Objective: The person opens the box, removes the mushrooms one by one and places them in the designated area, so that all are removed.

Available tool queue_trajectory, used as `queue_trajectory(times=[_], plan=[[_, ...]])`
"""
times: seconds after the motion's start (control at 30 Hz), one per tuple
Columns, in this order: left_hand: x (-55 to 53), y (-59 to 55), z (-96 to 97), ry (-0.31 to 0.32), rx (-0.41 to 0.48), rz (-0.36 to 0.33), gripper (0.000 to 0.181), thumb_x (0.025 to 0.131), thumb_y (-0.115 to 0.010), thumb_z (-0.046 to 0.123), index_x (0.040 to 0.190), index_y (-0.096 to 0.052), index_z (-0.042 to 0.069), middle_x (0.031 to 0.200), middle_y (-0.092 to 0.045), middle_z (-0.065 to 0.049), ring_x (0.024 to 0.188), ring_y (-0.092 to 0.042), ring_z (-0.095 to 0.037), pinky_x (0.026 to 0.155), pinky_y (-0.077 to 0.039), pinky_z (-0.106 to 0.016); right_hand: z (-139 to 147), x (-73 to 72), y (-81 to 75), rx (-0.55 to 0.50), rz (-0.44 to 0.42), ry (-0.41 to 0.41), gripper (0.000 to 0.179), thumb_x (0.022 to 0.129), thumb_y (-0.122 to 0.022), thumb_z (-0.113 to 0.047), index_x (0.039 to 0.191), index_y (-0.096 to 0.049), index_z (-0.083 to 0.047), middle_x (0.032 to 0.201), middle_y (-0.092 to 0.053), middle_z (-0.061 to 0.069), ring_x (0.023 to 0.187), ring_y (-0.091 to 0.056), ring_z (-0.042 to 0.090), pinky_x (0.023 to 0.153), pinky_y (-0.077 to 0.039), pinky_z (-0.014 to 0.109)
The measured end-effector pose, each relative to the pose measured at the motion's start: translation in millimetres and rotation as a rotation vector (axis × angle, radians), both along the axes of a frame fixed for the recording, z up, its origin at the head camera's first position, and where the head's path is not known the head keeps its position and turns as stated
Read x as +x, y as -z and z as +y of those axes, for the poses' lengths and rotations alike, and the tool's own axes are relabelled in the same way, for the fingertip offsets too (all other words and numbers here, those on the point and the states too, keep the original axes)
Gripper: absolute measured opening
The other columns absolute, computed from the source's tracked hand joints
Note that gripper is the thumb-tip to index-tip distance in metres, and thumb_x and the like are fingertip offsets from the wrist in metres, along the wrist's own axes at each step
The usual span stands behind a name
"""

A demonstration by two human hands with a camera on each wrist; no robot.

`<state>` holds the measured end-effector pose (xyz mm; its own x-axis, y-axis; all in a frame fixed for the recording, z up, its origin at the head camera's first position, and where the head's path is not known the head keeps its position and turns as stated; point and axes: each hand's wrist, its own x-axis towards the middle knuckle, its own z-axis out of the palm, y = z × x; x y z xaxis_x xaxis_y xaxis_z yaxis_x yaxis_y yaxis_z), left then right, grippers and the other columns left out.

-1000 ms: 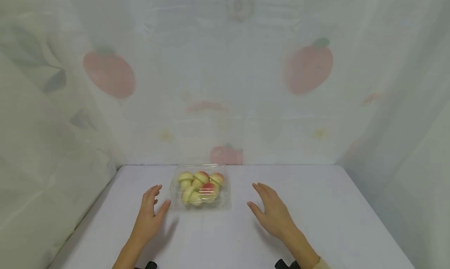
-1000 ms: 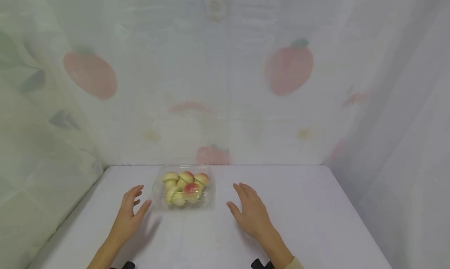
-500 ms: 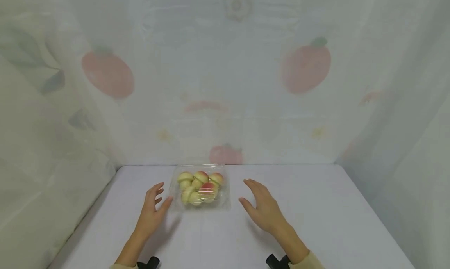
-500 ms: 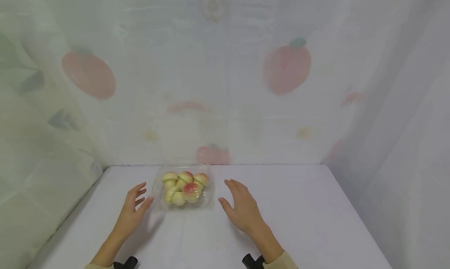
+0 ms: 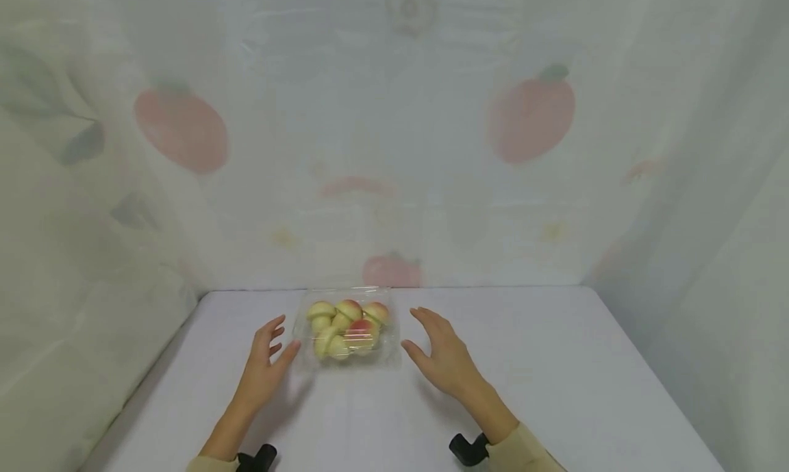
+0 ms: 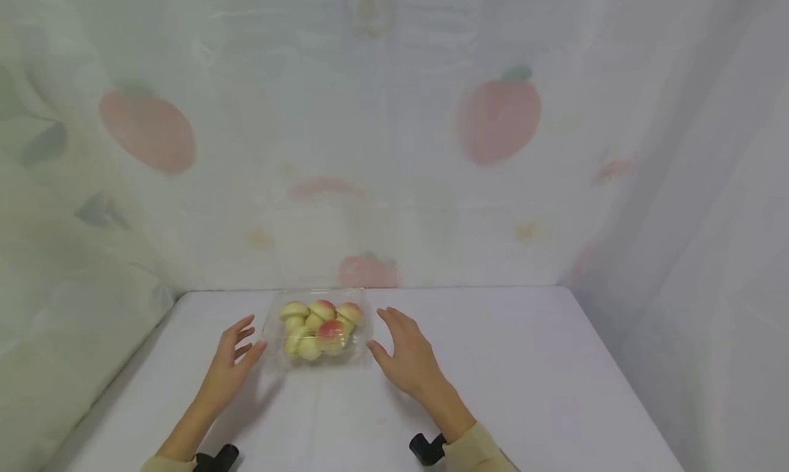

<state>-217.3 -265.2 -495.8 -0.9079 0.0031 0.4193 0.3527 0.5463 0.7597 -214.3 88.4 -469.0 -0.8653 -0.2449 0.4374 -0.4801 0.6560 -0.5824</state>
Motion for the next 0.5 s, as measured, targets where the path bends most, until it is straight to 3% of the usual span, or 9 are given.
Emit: queue_trajectory(times=[0.1, 0.17, 0.5], plan=[[-3.1, 0.7, -0.9, 0.015, 0.015, -0.043, 0.062, 0.102, -0.064, 0.02, 0.153, -0.034, 0.0, 0.152, -0.032, -0.026, 0.138, -0.038, -0.045, 0.106, -0.042, -0.057, -4, -4.5, 1.4, -0.018, -0.013, -0.014, 0.06, 0.098, -0.067, -0.036, 0.15, -0.049, -0.013, 0.151, -0.049, 0.013, 0.141, -0.044, 0.033, 0.108, -0.044, 0.059], [-5.1, 1.5, -1.4, 0.028, 0.028, -0.073, 0.065, 0.102, -0.064, 0.022, 0.154, -0.032, 0.001, 0.154, -0.028, -0.027, 0.14, -0.035, -0.047, 0.107, -0.039, -0.063, -6, -7.7, 2.7, -0.021, -0.025, -0.022, 0.061, 0.097, -0.068, -0.037, 0.15, -0.049, -0.013, 0.151, -0.048, 0.013, 0.141, -0.043, 0.033, 0.109, -0.044, 0.058], [-13.4, 2.7, 1.0, 0.069, 0.059, -0.189, 0.075, 0.099, -0.068, 0.03, 0.159, -0.027, 0.008, 0.159, -0.023, -0.024, 0.145, -0.027, -0.046, 0.111, -0.034, -0.064, -17, -19.2, 5.9, -0.052, -0.119, -0.051, 0.064, 0.096, -0.067, -0.041, 0.151, -0.047, -0.014, 0.154, -0.046, 0.01, 0.143, -0.04, 0.032, 0.114, -0.038, 0.057]])
